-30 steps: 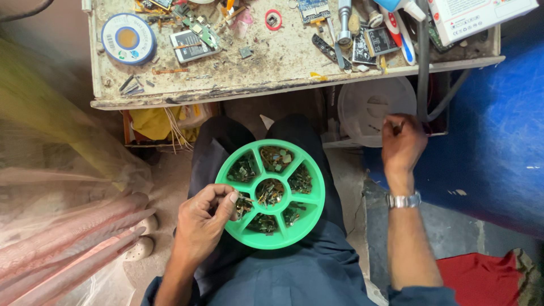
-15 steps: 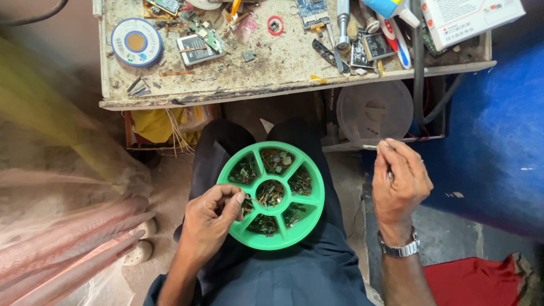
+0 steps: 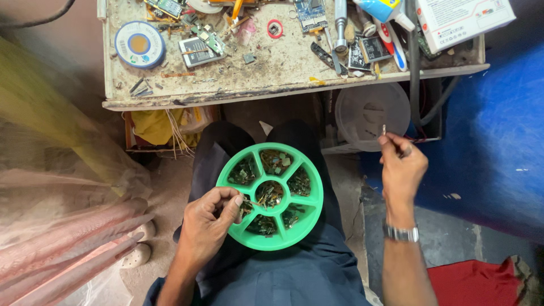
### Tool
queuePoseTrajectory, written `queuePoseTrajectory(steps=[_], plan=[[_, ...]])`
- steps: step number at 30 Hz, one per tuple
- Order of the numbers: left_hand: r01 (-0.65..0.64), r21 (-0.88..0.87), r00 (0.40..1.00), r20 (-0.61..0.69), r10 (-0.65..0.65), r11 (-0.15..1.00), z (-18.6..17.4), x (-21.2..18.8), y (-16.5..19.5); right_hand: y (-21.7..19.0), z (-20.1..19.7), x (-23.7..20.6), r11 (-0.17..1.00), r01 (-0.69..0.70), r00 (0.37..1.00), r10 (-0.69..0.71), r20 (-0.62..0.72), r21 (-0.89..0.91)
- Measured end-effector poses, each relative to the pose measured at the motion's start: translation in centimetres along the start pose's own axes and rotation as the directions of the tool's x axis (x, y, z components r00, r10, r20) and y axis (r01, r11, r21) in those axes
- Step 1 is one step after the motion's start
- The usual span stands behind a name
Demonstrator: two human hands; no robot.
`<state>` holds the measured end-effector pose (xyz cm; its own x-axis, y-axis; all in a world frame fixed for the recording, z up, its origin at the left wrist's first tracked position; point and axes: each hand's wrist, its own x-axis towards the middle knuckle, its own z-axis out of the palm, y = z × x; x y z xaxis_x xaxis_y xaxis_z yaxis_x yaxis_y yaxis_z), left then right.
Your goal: The person sorts small components from a green tray and uses a soldering iron and tweezers to work on a circuit board at a cluttered workbench.
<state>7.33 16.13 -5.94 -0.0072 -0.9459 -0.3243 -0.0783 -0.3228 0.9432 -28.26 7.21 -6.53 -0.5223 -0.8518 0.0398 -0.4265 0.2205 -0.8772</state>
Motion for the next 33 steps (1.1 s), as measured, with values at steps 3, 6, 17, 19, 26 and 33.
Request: queuePoseTrajectory(steps=[3, 6, 17, 19, 26, 33], plan=[[-0.006, 0.018, 1.0, -0.005, 0.006, 1.0, 0.0, 0.0, -0.1, 1.8, 0.5, 3.3, 0.836, 0.305, 0.942, -0.335, 0.016, -0.455], [-0.011, -0.004, 1.0, 0.002, 0.011, 1.0, 0.4, 0.3, -0.4, 2.3, 1.2, 5.3, 0.763, 0.484, 0.865, -0.49, 0.103, -0.428], [0.007, 0.008, 1.0, 0.021, -0.008, 1.0, 1.3, 0.7, -0.7, 1.4, 2.3, 6.9, 0.618, 0.401, 0.879, -0.467, 0.095, -0.676], [0.019, 0.016, 1.0, 0.016, -0.019, 1.0, 1.4, 0.9, -0.6, 1.5, 2.0, 6.3, 0.674, 0.391, 0.894, -0.44, 0.084, -0.627], [-0.01, 0.042, 0.998, 0.062, 0.007, 0.999, 3.0, 1.8, 1.3, -3.7, 0.5, -3.2, 0.965, 0.221, 0.92, -0.158, 0.359, -0.143], [-0.058, -0.021, 0.984, 0.168, 0.061, 0.998, 5.2, 1.5, 3.9, -6.9, 1.3, -9.2, 0.999, 0.036, 0.604, -0.043, 0.796, 0.028]])
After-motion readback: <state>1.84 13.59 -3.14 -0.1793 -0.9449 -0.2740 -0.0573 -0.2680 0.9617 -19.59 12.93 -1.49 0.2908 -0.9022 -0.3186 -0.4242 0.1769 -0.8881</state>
